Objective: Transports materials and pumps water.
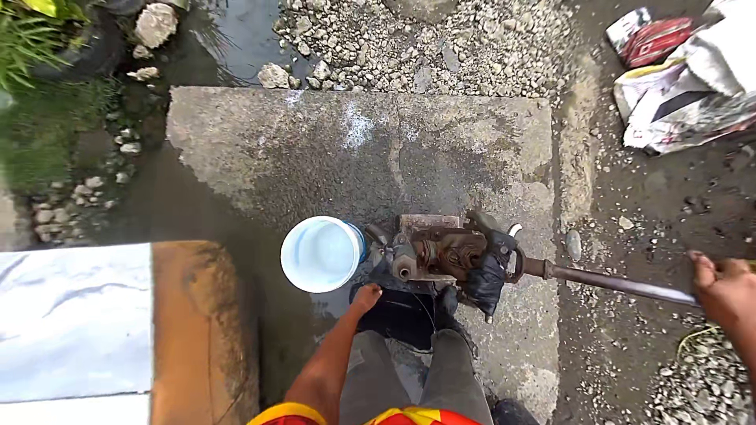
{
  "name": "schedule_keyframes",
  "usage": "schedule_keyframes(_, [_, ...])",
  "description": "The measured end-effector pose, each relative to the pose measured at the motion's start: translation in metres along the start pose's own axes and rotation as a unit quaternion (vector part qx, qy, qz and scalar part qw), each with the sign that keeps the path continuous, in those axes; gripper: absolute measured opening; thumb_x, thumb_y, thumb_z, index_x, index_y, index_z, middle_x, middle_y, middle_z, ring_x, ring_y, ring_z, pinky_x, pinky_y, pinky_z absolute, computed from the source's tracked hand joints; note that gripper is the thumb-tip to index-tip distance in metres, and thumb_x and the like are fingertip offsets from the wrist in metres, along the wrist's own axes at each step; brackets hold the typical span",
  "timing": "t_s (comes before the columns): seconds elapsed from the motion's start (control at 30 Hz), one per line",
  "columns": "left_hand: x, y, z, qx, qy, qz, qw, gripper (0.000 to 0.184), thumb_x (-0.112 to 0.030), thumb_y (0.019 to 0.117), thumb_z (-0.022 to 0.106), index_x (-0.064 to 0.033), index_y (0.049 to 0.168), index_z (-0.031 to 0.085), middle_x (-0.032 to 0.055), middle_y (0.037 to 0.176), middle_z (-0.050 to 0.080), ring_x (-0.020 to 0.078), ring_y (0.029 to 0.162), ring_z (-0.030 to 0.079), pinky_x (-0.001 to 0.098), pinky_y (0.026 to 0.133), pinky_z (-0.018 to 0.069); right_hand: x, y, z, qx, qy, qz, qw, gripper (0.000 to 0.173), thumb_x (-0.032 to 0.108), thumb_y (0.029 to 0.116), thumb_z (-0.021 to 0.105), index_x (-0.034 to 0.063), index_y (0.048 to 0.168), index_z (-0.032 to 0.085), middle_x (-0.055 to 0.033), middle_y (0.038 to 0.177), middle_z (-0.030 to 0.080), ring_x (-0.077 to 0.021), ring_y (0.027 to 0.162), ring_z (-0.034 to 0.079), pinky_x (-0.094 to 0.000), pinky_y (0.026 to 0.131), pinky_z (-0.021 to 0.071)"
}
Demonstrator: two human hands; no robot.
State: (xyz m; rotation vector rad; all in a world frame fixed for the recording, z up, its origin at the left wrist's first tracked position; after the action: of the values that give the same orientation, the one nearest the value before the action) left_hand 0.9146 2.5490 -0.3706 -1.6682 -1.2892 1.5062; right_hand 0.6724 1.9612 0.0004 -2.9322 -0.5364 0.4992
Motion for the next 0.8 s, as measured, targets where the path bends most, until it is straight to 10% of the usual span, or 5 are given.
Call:
schedule_keyframes(0.4, [-0.030,-0.002,0.006,-0.113,-0.183,-0.148,0.965,0.041,-0.018,0.1044,0.061,0.0049,0.138,0.055,0.0221,0.125,0.066,0.0255,0.104,0.067,0.0407,0.095,0.0530,0.039,0.127,0.104,0.011,0.133,-0.175,0.975,0.060,0.045,0.1105,0.033,-0.0043,0.124,0.065,-0.0409,0.111,0.065,-0.0629,0.111,0.061,-0.0787,0.090,0.0409])
schedule_keyframes(0.67, [-0.033,0.001,0.007,-0.182,-0.324,-0.095,0.923,0.041,-0.010,0.1050,0.057,0.0021,0.143,0.048,0.0185,0.125,0.063,0.0182,0.098,0.065,0.0336,0.086,0.0542,0.077,0.142,0.265,0.102,0.322,-0.207,0.918,0.054,0.033,0.1113,0.032,-0.0073,0.126,0.064,-0.0280,0.081,0.068,-0.0426,0.071,0.067,-0.0643,0.081,0.0506])
schedule_keyframes(0.73, [-0.051,-0.023,-0.010,-0.188,-0.345,-0.080,0.916,0.041,-0.004,0.1056,0.053,0.0097,0.143,0.044,0.0267,0.131,0.056,0.0234,0.104,0.061,0.0362,0.092,0.0511,0.091,0.124,0.296,0.157,0.340,-0.187,0.908,0.053,0.030,0.1125,0.030,-0.0076,0.126,0.064,-0.0249,0.079,0.067,-0.0362,0.070,0.064,-0.0579,0.081,0.0508])
schedule_keyframes(0.8, [-0.031,-0.014,-0.019,-0.270,-0.376,0.065,0.884,0.037,0.002,0.1000,0.056,0.0226,0.129,0.047,0.0369,0.114,0.058,0.0279,0.089,0.063,0.0364,0.077,0.0550,0.099,0.084,0.298,0.194,0.350,-0.178,0.899,0.050,0.024,0.1136,0.030,-0.0121,0.126,0.062,-0.0268,0.085,0.067,-0.0333,0.075,0.062,-0.0538,0.085,0.0487])
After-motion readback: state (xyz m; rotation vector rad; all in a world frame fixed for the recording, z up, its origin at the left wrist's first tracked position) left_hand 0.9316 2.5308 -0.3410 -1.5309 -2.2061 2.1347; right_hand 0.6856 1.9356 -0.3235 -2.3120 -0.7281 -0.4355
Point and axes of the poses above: each hand's wrist, its own y-axis towards the middle knuckle, its own z-axis out of the palm, x = y × z, the point moved 5 cm from there along y, towards the middle knuckle
